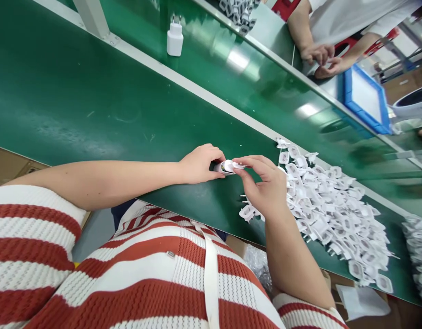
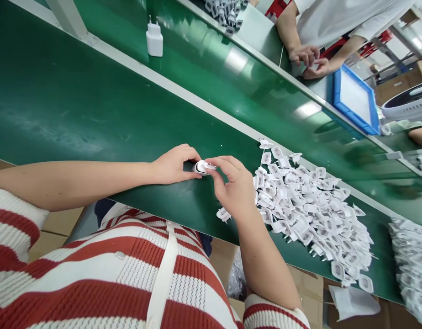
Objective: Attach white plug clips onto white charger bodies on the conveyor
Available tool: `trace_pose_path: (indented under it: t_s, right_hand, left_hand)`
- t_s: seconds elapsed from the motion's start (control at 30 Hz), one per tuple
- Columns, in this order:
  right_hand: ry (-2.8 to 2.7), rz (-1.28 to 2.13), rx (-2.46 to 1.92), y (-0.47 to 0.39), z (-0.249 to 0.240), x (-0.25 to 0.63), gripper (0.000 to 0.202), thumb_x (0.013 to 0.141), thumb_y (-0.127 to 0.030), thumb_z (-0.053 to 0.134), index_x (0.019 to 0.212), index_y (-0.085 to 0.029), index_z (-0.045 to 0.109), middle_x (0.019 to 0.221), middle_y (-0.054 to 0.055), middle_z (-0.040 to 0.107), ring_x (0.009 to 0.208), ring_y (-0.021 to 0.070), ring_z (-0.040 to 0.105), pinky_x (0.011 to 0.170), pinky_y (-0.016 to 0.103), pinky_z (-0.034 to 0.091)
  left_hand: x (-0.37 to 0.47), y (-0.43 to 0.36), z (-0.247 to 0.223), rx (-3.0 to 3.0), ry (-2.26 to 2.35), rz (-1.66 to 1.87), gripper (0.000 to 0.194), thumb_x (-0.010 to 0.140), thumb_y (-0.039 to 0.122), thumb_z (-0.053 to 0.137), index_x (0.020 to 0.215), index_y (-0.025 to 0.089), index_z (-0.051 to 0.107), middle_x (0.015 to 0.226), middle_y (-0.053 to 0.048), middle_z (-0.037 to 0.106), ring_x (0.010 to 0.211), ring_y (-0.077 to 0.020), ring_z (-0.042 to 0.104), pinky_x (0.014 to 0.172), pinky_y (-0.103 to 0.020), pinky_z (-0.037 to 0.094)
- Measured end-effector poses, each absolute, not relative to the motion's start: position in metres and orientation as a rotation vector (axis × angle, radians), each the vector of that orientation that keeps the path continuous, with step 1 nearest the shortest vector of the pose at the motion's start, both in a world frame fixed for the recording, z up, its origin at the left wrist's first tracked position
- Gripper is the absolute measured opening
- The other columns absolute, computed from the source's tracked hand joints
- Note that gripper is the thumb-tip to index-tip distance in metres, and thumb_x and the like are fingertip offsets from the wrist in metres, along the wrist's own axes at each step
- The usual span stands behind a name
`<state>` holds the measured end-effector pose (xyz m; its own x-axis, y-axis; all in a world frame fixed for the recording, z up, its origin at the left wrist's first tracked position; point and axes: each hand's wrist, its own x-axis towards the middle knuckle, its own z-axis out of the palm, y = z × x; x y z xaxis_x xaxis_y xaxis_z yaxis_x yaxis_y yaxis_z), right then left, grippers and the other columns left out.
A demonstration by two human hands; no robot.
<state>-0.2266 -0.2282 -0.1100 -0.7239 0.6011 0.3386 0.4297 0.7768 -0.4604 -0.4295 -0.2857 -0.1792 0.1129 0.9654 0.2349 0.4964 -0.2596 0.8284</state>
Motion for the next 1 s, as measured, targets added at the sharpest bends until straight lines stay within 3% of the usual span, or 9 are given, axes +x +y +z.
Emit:
trace_pose_path:
  t_s: [0.13, 0.53, 0.8, 0.93, 1.0]
  right_hand:
    - [-2.616, 0.389, -0.704, -0.225, -0.111, -0.228, 0.017, 0.096, -0.019, 0.061, 0.107, -0.022, 0.074, 0.102, 0.004, 0.077, 0.093, 0.0206, 0.071, 0.078, 0.033, 0.056]
    - [-2.740, -0.139, -0.602, -0.234, -0.109, -0.237, 0.020, 0.097, -0.014, 0.056, 0.104, -0.016, 0.075, 0.091, 0.004, 0.076, 0.074, 0.0181, 0.066, 0.066, 0.032, 0.045]
    - [-2.807, -0.063, -0.683, -0.227, -0.104, -0.241, 0.019, 0.093, -0.015, 0.061, 0.100, -0.021, 0.078, 0.091, 0.001, 0.078, 0.069, 0.0161, 0.066, 0.056, 0.028, 0.041]
    - [-2.673, 0.097, -0.828, -0.236, -0.115, -0.240, 0.022, 0.096, -0.017, 0.058, 0.104, -0.021, 0.077, 0.100, 0.003, 0.079, 0.082, 0.0188, 0.072, 0.066, 0.029, 0.050]
    - [-2.597, 0.269, -0.883, -0.243, -0.120, -0.237, 0.029, 0.099, -0.021, 0.058, 0.124, -0.022, 0.071, 0.109, 0.004, 0.079, 0.095, 0.0213, 0.074, 0.081, 0.032, 0.055]
  left_hand:
    - [-0.429, -0.286, -0.181, 1.826, 1.399, 1.074, 0.024, 0.082, 0.032, 0.082, 0.095, 0.016, 0.070, 0.096, -0.006, 0.072, 0.095, -0.0244, 0.059, 0.086, -0.036, 0.045]
    - [-0.428, -0.287, -0.180, 1.833, 1.441, 1.056, 0.021, 0.082, 0.029, 0.082, 0.092, 0.016, 0.069, 0.091, -0.005, 0.070, 0.090, -0.0227, 0.058, 0.082, -0.035, 0.044]
    - [-0.428, -0.286, -0.181, 1.834, 1.462, 1.063, 0.021, 0.081, 0.031, 0.083, 0.088, 0.016, 0.069, 0.088, -0.005, 0.070, 0.089, -0.0230, 0.059, 0.081, -0.035, 0.046]
    - [-0.427, -0.290, -0.181, 1.877, 1.436, 1.086, 0.027, 0.082, 0.033, 0.080, 0.102, 0.017, 0.070, 0.099, -0.006, 0.073, 0.093, -0.0242, 0.063, 0.088, -0.038, 0.047]
    - [-0.426, -0.293, -0.177, 1.869, 1.401, 1.102, 0.036, 0.086, 0.036, 0.076, 0.117, 0.019, 0.068, 0.110, -0.006, 0.075, 0.098, -0.0246, 0.066, 0.093, -0.040, 0.048]
